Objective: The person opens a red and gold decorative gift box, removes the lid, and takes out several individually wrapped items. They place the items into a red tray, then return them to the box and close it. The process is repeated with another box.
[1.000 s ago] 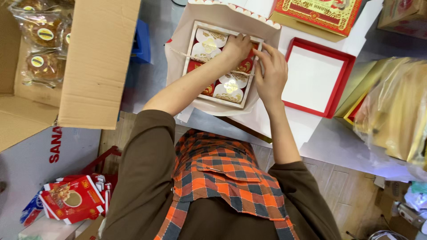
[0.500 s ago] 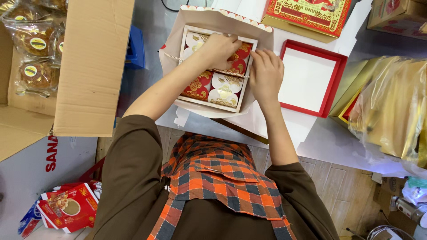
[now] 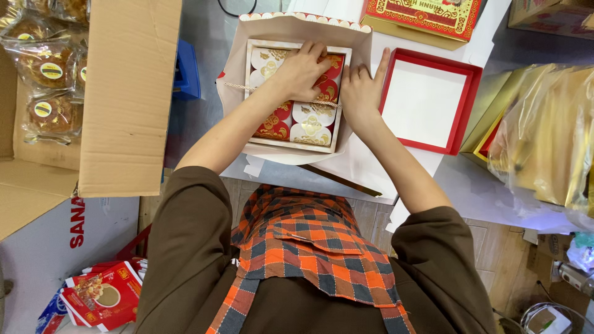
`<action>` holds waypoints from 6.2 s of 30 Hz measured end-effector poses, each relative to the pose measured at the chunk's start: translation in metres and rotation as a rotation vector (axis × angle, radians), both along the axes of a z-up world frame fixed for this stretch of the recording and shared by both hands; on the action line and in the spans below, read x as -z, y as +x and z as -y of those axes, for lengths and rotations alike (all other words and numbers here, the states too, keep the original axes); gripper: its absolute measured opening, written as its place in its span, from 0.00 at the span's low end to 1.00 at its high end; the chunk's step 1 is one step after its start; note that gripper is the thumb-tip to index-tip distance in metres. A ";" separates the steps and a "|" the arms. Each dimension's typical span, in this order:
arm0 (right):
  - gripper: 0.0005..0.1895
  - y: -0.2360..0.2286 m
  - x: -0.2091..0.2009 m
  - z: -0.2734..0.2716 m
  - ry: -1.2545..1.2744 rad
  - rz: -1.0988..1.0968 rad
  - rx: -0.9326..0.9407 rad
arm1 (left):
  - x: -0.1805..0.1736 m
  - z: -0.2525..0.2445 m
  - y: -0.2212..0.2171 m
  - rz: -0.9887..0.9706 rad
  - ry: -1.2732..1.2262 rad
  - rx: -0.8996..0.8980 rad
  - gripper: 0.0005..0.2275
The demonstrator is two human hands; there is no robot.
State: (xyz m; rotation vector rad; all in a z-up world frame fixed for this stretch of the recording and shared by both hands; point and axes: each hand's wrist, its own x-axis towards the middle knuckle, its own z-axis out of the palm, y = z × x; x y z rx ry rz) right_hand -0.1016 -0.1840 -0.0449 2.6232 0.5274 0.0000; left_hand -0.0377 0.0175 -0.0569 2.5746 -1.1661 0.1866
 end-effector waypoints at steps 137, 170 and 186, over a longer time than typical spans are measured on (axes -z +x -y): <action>0.15 -0.179 -0.114 0.054 2.136 0.217 0.208 | -0.171 -0.011 -0.155 -0.321 -0.840 0.001 0.11; 0.08 -0.194 -0.118 0.191 1.864 -0.344 0.083 | -0.187 0.138 -0.188 0.043 -0.644 0.304 0.14; 0.24 -0.168 -0.073 0.189 2.372 -0.342 -0.197 | -0.148 0.134 -0.202 -0.559 -0.858 0.234 0.22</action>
